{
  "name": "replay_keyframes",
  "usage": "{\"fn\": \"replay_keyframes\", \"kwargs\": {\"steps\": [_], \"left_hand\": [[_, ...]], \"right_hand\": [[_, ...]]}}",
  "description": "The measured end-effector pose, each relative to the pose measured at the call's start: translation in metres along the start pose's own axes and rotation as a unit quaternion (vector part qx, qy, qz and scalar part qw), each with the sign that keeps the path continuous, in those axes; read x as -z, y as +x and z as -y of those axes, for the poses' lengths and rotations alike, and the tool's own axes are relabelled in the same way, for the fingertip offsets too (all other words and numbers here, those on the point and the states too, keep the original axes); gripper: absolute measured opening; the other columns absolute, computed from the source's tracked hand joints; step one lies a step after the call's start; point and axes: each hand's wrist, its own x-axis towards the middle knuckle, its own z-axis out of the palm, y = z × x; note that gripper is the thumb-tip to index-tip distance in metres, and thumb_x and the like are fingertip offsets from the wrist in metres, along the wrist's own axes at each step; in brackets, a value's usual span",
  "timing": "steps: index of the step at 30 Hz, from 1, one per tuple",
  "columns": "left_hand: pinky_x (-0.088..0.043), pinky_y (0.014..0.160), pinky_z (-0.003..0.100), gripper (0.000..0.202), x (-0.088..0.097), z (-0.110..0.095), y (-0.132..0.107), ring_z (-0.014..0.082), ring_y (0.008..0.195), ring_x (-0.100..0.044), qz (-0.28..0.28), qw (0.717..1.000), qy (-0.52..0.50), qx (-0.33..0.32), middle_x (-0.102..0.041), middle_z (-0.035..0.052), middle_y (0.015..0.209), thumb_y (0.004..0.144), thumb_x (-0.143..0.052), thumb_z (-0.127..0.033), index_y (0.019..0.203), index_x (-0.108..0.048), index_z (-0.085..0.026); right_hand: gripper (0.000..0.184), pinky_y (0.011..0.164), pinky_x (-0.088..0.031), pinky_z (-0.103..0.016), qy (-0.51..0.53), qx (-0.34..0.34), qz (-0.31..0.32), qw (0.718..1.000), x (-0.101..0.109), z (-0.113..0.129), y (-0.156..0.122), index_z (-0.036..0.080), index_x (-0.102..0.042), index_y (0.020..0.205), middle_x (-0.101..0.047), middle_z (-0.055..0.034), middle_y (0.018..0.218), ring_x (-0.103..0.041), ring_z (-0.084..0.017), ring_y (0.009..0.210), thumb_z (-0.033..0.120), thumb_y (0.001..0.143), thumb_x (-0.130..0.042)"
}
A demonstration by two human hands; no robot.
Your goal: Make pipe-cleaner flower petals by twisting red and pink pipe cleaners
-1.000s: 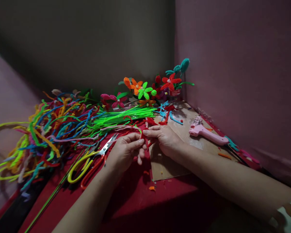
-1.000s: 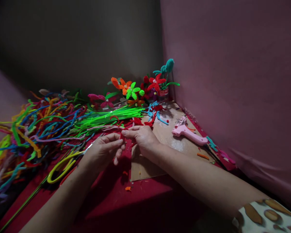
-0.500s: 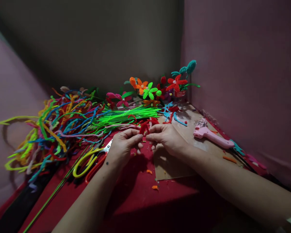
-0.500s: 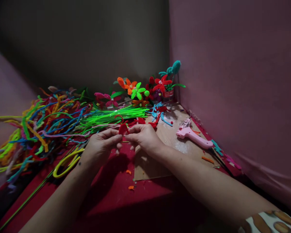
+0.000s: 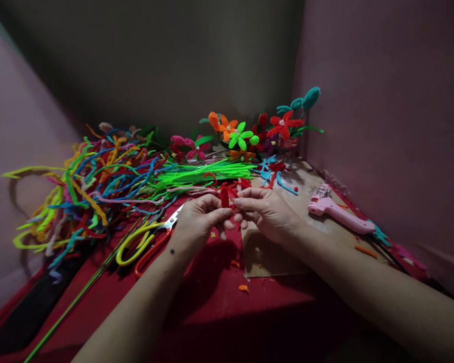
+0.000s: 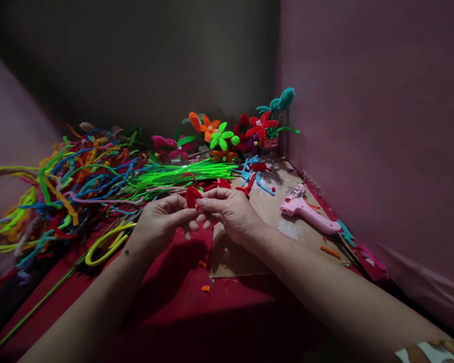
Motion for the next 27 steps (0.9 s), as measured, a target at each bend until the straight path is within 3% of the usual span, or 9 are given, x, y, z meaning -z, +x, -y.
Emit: {"fn": "replay_keyframes", "kwargs": {"steps": [7,15,21,25,27], "left_hand": [[-0.047,0.04,0.023,0.022,-0.009,-0.005,-0.004,0.0133,0.04,-0.057,-0.002,1.0,0.024,0.009,-0.062,0.0017,0.049,0.064,-0.07,-0.023,0.061,-0.051,-0.013],[-0.051,0.041,0.024,0.021,-0.009,-0.005,-0.004,0.0147,0.044,-0.061,-0.003,1.0,0.014,0.005,-0.06,-0.0013,0.052,0.062,-0.071,-0.019,0.066,-0.052,-0.013],[-0.052,0.042,0.024,0.019,-0.011,-0.001,-0.004,0.0142,0.046,-0.061,-0.003,1.0,0.009,-0.01,-0.059,-0.0033,0.056,0.065,-0.068,-0.019,0.074,-0.053,-0.013],[-0.051,0.043,0.022,0.018,-0.013,0.004,-0.003,0.013,0.046,-0.061,-0.02,1.0,0.015,-0.017,-0.06,-0.0037,0.056,0.065,-0.068,-0.016,0.074,-0.053,-0.013],[-0.052,0.046,0.023,0.015,-0.013,0.005,-0.003,0.0127,0.048,-0.061,-0.019,0.999,0.014,-0.023,-0.061,-0.0029,0.058,0.066,-0.066,-0.015,0.076,-0.055,-0.013]], "right_hand": [[0.013,0.04,-0.031,-0.02,-0.101,0.065,-0.035,0.992,-0.004,0.004,-0.004,0.015,-0.057,0.068,-0.056,0.003,0.055,-0.046,-0.006,0.043,0.023,0.066,-0.068],[0.006,0.053,-0.041,-0.021,-0.225,0.099,-0.062,0.967,-0.006,0.008,-0.006,0.014,-0.059,0.065,-0.056,0.002,0.062,-0.05,-0.007,0.055,0.017,0.067,-0.063],[0.004,0.054,-0.04,-0.022,-0.372,0.19,-0.058,0.907,-0.004,0.004,-0.008,0.013,-0.06,0.066,-0.058,0.001,0.061,-0.05,-0.008,0.057,0.012,0.069,-0.057],[0.01,0.053,-0.037,-0.022,-0.445,0.211,-0.071,0.868,-0.003,0.003,-0.007,0.013,-0.06,0.062,-0.057,0.0008,0.058,-0.048,-0.008,0.054,0.008,0.069,-0.054],[0.012,0.053,-0.036,-0.022,-0.457,0.209,-0.072,0.862,-0.002,0.004,-0.006,0.013,-0.059,0.059,-0.055,0.0016,0.055,-0.047,-0.008,0.053,0.008,0.069,-0.054]]}}
